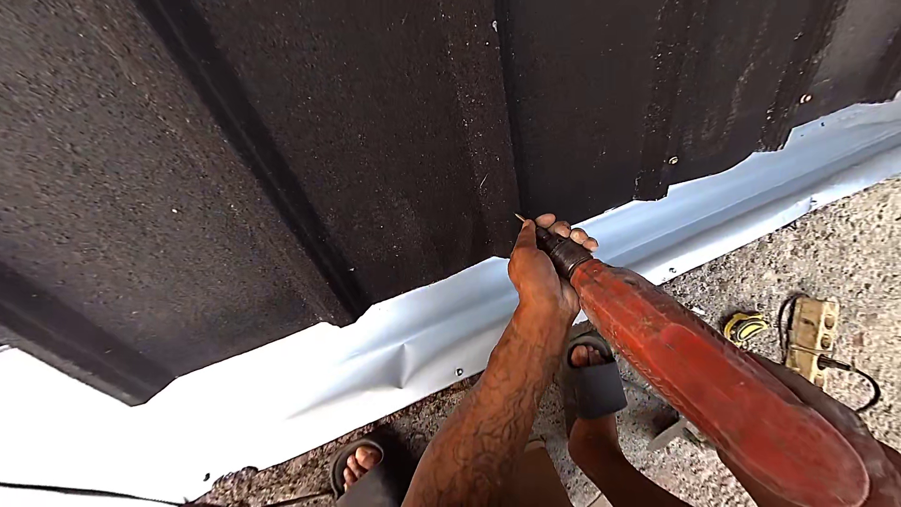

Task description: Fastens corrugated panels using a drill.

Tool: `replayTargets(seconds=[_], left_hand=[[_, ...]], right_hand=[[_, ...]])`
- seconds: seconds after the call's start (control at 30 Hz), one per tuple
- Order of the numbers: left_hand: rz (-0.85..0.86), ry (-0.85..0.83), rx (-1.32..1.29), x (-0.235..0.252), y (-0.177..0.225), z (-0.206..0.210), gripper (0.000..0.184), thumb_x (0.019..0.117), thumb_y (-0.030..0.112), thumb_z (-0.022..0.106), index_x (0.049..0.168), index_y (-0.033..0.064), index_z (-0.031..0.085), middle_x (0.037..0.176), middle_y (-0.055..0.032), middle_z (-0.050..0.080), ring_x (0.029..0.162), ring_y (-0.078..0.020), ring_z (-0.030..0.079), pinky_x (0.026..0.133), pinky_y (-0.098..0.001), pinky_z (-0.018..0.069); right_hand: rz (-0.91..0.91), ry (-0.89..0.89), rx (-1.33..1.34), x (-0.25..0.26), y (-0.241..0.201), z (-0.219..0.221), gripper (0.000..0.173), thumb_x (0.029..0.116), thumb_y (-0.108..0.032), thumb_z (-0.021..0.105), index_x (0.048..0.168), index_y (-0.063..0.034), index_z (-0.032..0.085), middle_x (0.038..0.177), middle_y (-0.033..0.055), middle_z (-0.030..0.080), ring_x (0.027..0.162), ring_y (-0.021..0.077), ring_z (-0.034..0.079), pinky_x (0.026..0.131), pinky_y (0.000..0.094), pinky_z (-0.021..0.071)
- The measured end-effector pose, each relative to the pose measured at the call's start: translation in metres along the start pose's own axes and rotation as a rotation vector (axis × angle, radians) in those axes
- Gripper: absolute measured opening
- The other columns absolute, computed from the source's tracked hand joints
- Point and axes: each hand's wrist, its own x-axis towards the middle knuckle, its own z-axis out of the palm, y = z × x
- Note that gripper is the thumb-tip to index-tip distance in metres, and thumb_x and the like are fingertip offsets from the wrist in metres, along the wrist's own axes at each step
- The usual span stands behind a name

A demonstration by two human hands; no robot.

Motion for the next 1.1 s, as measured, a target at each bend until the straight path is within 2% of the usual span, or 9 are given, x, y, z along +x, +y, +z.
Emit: replayTargets(seconds=[0.07,0.17,0.3,0.5,0.63,0.7,0.8,0.97,1.1], left_hand=[[-0.013,-0.024,-0.013,0.003,0.003,-0.001,0.048,0.111,0.043,0.023,0.09,0.0154,0.057,0.064,0.0022,0.057,0.053,-0.0105,0.061,0.052,-0.0227,0.0534],[-0.023,-0.029,-0.042,0.004,0.006,-0.001,0.048,0.1109,0.043,0.023,0.089,0.016,0.056,0.064,0.0026,0.056,0.053,-0.01,0.06,0.052,-0.0218,0.0528],[-0.048,-0.001,-0.074,0.006,0.006,0.001,0.046,0.1106,0.043,0.025,0.088,0.0164,0.056,0.064,0.0028,0.056,0.052,-0.01,0.06,0.051,-0.0221,0.053],[-0.063,-0.002,-0.076,0.006,0.007,0.003,0.044,0.1106,0.042,0.025,0.089,0.0173,0.055,0.063,0.0032,0.055,0.052,-0.0094,0.059,0.05,-0.0216,0.0523],[-0.064,-0.003,-0.067,0.006,0.008,0.005,0.045,0.1105,0.044,0.025,0.089,0.0177,0.054,0.063,0.0038,0.055,0.052,-0.0084,0.059,0.05,-0.0205,0.052],[-0.055,-0.006,-0.074,0.007,0.009,0.005,0.045,0.1106,0.043,0.025,0.089,0.0174,0.055,0.064,0.0036,0.055,0.052,-0.0086,0.06,0.051,-0.0203,0.0522],[-0.046,-0.011,-0.099,0.008,0.008,0.005,0.044,0.1108,0.042,0.025,0.089,0.0172,0.055,0.065,0.0036,0.056,0.053,-0.0085,0.06,0.052,-0.0205,0.0527],[-0.015,-0.038,-0.145,0.012,0.006,0.004,0.042,0.1109,0.039,0.026,0.09,0.0162,0.055,0.067,0.0028,0.056,0.056,-0.0085,0.061,0.056,-0.0203,0.0541],[0.018,-0.011,-0.162,0.015,0.006,0.005,0.042,0.1112,0.034,0.027,0.095,0.0116,0.058,0.068,0.0003,0.058,0.058,-0.0106,0.062,0.059,-0.0228,0.0562]], right_hand=[[-0.032,-0.047,-0.042,0.002,0.002,-0.005,0.054,0.0971,-0.03,0.064,0.132,0.009,0.053,0.116,0.0235,0.07,0.108,0.0118,0.067,0.1,0.0165,0.0445],[-0.061,-0.037,-0.091,0.015,-0.007,-0.008,0.05,0.0976,-0.03,0.063,0.123,0.0129,0.057,0.109,0.0264,0.073,0.099,0.0203,0.073,0.095,0.0221,0.0507],[-0.05,-0.011,-0.062,0.019,-0.005,-0.005,0.047,0.0945,-0.024,0.068,0.118,0.0153,0.061,0.102,0.025,0.073,0.095,0.0179,0.073,0.093,0.0215,0.0528],[-0.066,-0.021,-0.084,0.023,-0.008,-0.011,0.049,0.0967,-0.029,0.065,0.119,0.0137,0.059,0.106,0.0269,0.073,0.098,0.0201,0.073,0.096,0.0214,0.0509],[-0.045,0.026,-0.12,0.011,0.0,-0.002,0.06,0.0984,-0.046,0.062,0.128,0.0071,0.058,0.108,0.0211,0.072,0.101,0.0163,0.068,0.094,0.0233,0.0469],[-0.051,-0.001,-0.082,0.016,0.001,-0.007,0.058,0.0973,-0.038,0.066,0.127,0.0105,0.059,0.109,0.0239,0.073,0.103,0.0162,0.071,0.097,0.0206,0.0492],[-0.062,-0.07,-0.087,0.029,-0.008,-0.017,0.049,0.0979,-0.03,0.064,0.121,0.0126,0.058,0.111,0.0274,0.073,0.104,0.019,0.073,0.099,0.0214,0.0493],[-0.017,-0.12,-0.067,0.03,-0.01,-0.023,0.055,0.0982,-0.031,0.065,0.136,0.0064,0.053,0.119,0.0212,0.071,0.11,0.0089,0.066,0.099,0.016,0.0449],[-0.019,-0.112,-0.116,0.038,-0.017,-0.027,0.053,0.0976,-0.035,0.064,0.136,0.0013,0.055,0.11,0.018,0.074,0.1,0.0099,0.069,0.091,0.0166,0.0491]])
